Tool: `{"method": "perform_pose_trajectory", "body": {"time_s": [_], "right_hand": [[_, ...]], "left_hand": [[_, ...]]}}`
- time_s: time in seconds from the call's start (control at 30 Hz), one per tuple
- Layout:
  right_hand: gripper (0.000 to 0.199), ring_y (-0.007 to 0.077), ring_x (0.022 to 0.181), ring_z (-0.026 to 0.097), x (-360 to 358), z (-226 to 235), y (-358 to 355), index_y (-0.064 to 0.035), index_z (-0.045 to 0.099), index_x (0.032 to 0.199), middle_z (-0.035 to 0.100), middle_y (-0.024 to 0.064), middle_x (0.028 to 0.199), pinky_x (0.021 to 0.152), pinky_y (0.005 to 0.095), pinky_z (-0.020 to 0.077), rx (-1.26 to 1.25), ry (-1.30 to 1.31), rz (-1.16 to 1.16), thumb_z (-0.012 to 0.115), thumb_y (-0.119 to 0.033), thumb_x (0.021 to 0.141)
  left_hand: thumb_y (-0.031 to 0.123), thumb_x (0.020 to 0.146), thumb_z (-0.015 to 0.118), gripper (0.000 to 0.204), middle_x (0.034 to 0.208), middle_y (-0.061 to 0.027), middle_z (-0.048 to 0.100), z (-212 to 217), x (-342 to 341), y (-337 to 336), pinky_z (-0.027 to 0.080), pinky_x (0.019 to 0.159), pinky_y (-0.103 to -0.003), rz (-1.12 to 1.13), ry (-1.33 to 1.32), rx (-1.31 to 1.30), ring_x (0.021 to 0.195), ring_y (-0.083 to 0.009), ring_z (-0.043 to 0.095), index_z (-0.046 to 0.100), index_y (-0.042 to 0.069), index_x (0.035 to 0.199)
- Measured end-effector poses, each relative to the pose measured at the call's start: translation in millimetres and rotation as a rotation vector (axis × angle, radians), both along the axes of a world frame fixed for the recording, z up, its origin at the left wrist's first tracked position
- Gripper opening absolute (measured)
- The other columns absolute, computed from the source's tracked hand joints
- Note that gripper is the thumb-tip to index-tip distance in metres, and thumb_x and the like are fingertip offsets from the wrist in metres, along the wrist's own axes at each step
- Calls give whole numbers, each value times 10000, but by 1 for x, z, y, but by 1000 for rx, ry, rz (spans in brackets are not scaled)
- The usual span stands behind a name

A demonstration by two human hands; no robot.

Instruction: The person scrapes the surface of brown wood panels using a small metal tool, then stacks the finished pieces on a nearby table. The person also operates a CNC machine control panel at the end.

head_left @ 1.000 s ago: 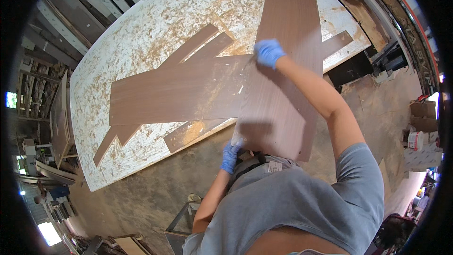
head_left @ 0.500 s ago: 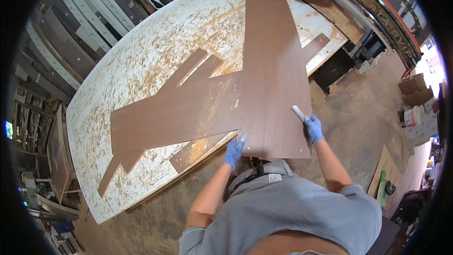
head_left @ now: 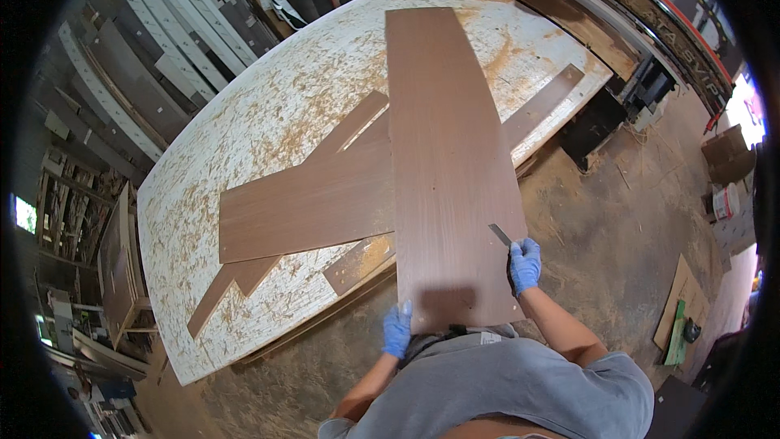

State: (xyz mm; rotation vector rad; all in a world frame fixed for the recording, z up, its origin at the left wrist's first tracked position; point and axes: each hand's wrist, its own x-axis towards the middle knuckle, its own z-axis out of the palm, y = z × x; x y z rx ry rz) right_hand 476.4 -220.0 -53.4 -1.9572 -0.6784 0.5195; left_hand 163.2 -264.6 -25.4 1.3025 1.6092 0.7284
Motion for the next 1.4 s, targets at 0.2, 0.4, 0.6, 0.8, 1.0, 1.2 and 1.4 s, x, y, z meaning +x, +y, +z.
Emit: {"method": "perform_pose_trajectory", "body": {"time_s": [0.2, 0.4, 0.6, 0.8, 1.0, 1.2, 1.4], "right_hand": [[181, 313, 737, 548, 46, 16, 17, -20, 570, 805, 560, 166, 793, 721, 378, 447, -9, -304, 229, 595, -199, 800], [205, 358, 744, 573, 149, 43, 96, -9, 576, 833, 600, 196, 826, 705, 419, 456, -200, -511, 558, 586, -211, 800], [239, 277, 823, 575, 200, 44, 143, -10, 584, 1037, 617, 140, 907, 804, 365, 453, 209, -267, 400, 581, -121, 825], [267, 253, 914, 555, 218, 4, 126, -16, 560, 1084, 605, 121, 940, 849, 356, 435, 210, -606, 607, 570, -99, 831], [314, 177, 892, 509, 240, -7, 185, 5, 512, 1145, 549, 80, 966, 863, 285, 402, 262, -302, 659, 559, -97, 852], [207, 108, 794, 471, 237, -2, 211, 9, 588, 937, 572, 20, 859, 744, 265, 410, 130, -28, 437, 536, -188, 899], [223, 127, 759, 440, 150, -8, 171, 12, 564, 878, 539, 17, 818, 730, 282, 402, 196, -177, 127, 535, -208, 896]], "left_hand": [[382, 903, 523, 380, 857, -113, 619, 30, 66, -51, 437, 769, -341, 44, -89, -119, 773, -214, 538, 585, 12, 959], [383, 880, 541, 444, 1062, -143, 609, -18, 178, -50, 434, 831, -348, -648, -406, -233, 955, -222, 560, 561, 5, 1113], [506, 836, 512, 556, 1166, -139, 579, 37, 348, -3, 425, 882, -413, -982, -165, -135, 1038, -333, 562, 476, 111, 1225], [395, 819, 523, 369, 1073, -158, 601, 45, 268, 58, 448, 853, -391, -534, -266, 115, 978, -337, 570, 592, 129, 1064], [265, 854, 591, 405, 1112, -130, 559, -20, 23, 119, 410, 931, -328, 557, -30, 410, 1023, -238, 534, 487, 43, 1177], [267, 837, 620, 494, 1148, -152, 560, 45, -187, 167, 414, 905, -328, 952, -96, 268, 1041, -248, 538, 455, 46, 1247], [348, 849, 561, 498, 1238, -190, 510, 27, -367, 243, 404, 936, -392, 845, 614, 119, 1120, -337, 506, 474, 61, 1246]]}}
